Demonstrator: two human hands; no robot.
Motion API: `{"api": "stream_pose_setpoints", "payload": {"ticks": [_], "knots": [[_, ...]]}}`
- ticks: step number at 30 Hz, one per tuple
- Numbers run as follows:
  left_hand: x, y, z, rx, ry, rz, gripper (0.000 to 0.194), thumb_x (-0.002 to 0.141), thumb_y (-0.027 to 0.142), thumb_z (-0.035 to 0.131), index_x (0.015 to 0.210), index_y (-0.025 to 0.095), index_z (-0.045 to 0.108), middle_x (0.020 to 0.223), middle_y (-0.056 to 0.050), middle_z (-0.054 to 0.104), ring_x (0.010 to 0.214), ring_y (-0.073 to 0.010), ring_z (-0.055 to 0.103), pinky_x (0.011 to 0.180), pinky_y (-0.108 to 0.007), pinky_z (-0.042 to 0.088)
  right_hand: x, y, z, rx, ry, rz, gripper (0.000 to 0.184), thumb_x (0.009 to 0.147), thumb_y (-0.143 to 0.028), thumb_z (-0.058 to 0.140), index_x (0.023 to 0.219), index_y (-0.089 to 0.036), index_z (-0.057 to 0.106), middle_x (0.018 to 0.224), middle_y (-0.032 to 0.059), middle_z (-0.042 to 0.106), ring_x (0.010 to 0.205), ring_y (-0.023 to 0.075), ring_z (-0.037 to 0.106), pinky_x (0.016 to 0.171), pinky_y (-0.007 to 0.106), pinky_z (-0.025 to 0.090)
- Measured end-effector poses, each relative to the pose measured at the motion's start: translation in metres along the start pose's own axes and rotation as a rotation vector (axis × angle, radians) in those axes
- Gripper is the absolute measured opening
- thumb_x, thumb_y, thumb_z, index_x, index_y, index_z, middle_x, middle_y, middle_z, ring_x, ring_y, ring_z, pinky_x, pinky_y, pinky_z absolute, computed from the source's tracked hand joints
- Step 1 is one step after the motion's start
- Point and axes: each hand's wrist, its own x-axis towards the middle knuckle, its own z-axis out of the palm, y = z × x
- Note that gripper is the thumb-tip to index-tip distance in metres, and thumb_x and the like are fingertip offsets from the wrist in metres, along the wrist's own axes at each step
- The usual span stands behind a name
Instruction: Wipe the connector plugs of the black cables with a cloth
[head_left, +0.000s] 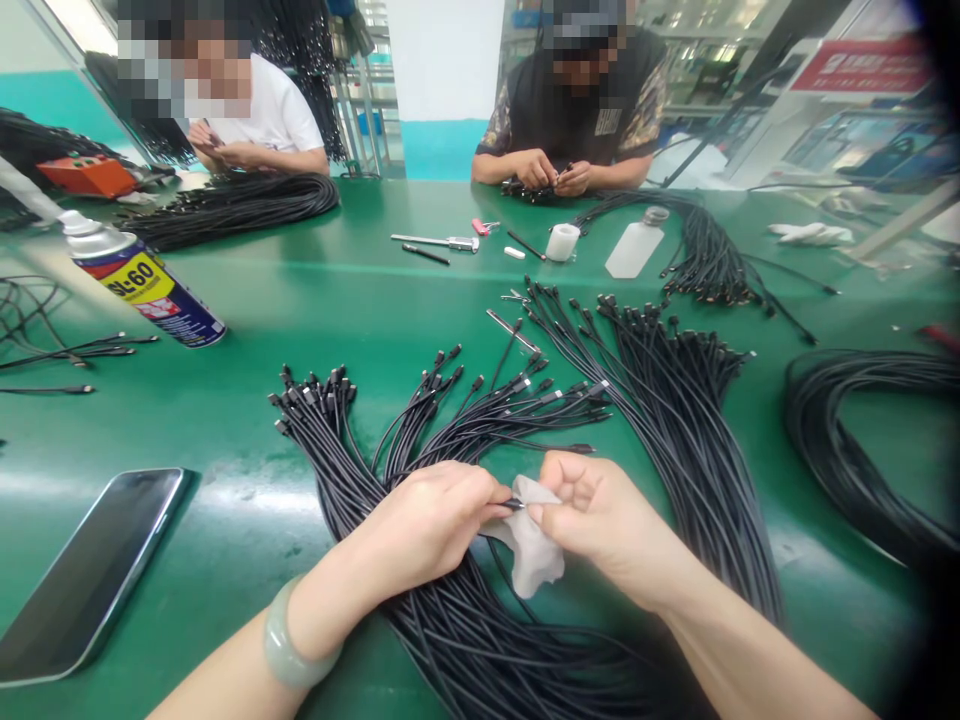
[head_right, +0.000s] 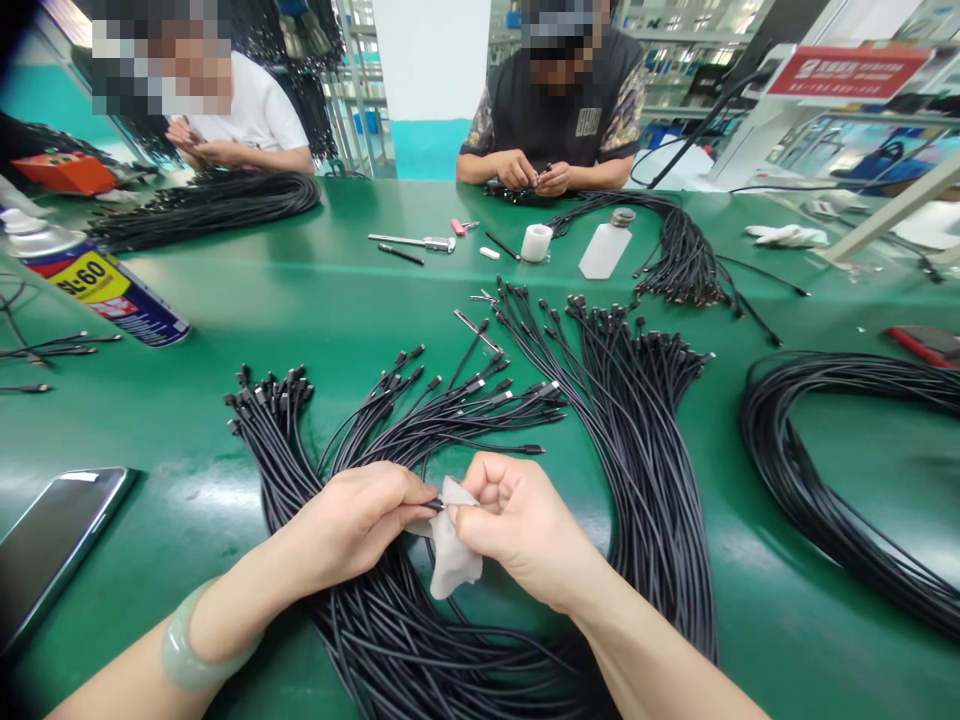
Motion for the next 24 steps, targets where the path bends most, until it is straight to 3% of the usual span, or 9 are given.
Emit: {"api": "stream_pose_setpoints", "payload": {"ticks": [5,13,18,24], "knots": [[0.0011,-0.0019,0.0051,0.049,0.029,0.029,0.009,0.098,0.016,0.051,0.094,0.017,0.058,0.078,-0.004,0.067,0.068,-0.0155,0.063,0.066,-0.025,0.048,0.0002,0.0025,0.0024,-0.054,0.067,-0.024,0.018,0.065,-0.011,0.069,0.063,-0.018,0.052,0.052,-0.0048,0.056,0.046,0.0086,0.048,0.045,0.02,0.038],[-0.0005,-0.0019,0.0036,-0.021,0.004,-0.016,0.008,0.097,0.014,0.052,0.095,0.017,0.059,0.08,-0.003,0.068,0.071,-0.015,0.063,0.067,-0.024,0.048,0.0016,-0.0022,-0.0016,-0.031,-0.009,0.011,0.017,0.065,-0.01,0.069,0.063,-0.017,0.053,0.052,-0.0047,0.058,0.046,0.0081,0.05,0.046,0.019,0.041],[0.0016,-0.0018,0.0043,0.0,0.012,-0.016,0.009,0.097,0.015,0.052,0.092,0.016,0.06,0.075,-0.003,0.065,0.067,-0.015,0.06,0.064,-0.024,0.046,0.0015,0.0011,0.0003,-0.032,0.044,-0.037,0.018,0.065,-0.008,0.068,0.063,-0.017,0.053,0.052,-0.0062,0.055,0.046,0.0066,0.048,0.045,0.017,0.038],[0.0009,-0.0031,0.0024,-0.069,0.003,-0.028,0.008,0.096,0.014,0.052,0.095,0.016,0.06,0.079,-0.004,0.067,0.071,-0.0143,0.063,0.067,-0.022,0.046,-0.0007,-0.0048,0.0002,-0.057,0.004,0.003,0.016,0.063,-0.011,0.068,0.062,-0.017,0.053,0.053,-0.0047,0.057,0.047,0.0083,0.05,0.046,0.019,0.041]]}}
